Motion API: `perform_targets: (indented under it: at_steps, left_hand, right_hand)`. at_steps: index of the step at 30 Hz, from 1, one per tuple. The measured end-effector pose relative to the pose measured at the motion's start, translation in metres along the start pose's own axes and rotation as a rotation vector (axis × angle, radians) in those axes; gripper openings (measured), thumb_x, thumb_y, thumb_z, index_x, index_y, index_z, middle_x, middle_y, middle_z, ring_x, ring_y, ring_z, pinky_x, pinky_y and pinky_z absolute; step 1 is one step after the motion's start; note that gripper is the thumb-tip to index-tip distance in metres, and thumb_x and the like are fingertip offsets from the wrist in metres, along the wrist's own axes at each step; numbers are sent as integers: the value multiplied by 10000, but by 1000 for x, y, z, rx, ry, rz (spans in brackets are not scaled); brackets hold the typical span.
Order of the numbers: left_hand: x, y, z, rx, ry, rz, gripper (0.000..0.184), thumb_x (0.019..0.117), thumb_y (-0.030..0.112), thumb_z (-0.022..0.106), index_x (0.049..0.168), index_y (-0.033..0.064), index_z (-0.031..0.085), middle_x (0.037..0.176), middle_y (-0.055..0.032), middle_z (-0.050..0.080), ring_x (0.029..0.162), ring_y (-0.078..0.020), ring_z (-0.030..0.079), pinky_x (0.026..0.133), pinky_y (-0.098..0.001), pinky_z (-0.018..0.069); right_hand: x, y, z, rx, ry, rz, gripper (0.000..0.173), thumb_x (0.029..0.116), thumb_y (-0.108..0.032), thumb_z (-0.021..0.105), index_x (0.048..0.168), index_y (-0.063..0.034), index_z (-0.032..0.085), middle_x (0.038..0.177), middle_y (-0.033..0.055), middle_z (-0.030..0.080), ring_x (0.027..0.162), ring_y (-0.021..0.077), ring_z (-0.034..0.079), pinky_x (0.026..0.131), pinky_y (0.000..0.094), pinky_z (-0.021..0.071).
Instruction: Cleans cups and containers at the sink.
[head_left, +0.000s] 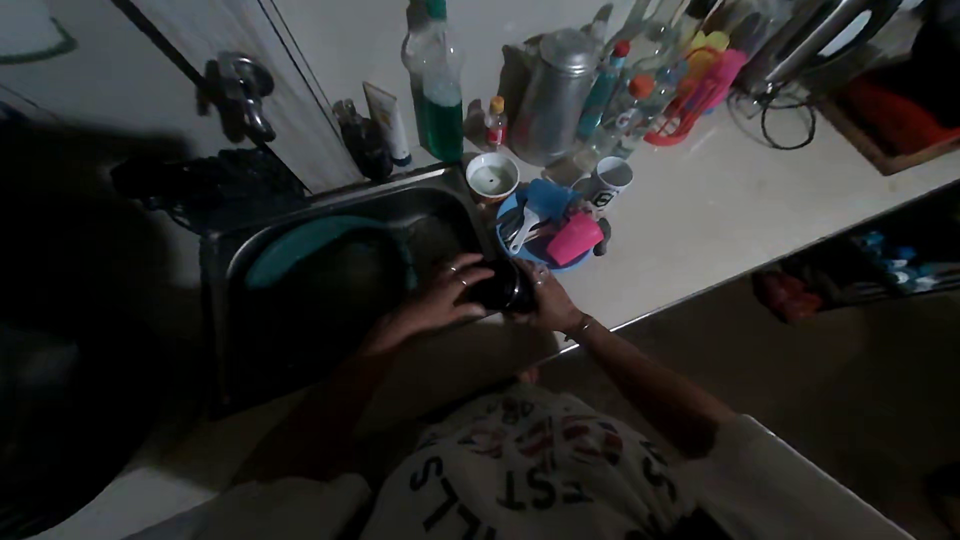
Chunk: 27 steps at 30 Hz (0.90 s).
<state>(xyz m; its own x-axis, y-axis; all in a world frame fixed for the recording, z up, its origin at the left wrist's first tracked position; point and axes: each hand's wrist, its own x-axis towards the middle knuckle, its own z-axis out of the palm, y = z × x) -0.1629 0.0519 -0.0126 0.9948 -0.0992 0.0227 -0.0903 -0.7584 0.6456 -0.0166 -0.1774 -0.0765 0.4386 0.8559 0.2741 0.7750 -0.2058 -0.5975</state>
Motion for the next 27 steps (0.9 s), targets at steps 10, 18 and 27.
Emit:
perform_targets:
  at_steps: [10,18,27]
  left_hand:
    - [49,69,3,131,-74,-300,420,1076,341,523,1198,-40,651,1076,-238,685,1044,-386,678,942,-572,527]
    - [78,85,9,-793,-85,-689,457,1123,392,344,1128,19,608,803,-30,694,495,-49,522,506,-199,464]
    - [102,104,5,486,-322,266,348,1023,13,525,1348,74,635,1341,-205,619,1301,-409,552,1076,-575,434]
  right_hand:
    - [-19,11,4,190,157,114,1046,657,-187,933,1494,106,379,1441,344,492,1348,476,493,1127,553,428]
    - [-31,23,11,305,315,186,1076,707,-328,906,1474,174,342,1440,357,496,1363,411,510,1181,461,399]
    - [-41,40,-16,310,169,142,1085,688,-326,920,1479,150,350,1420,308,541,1326,330,566,1143,408,442]
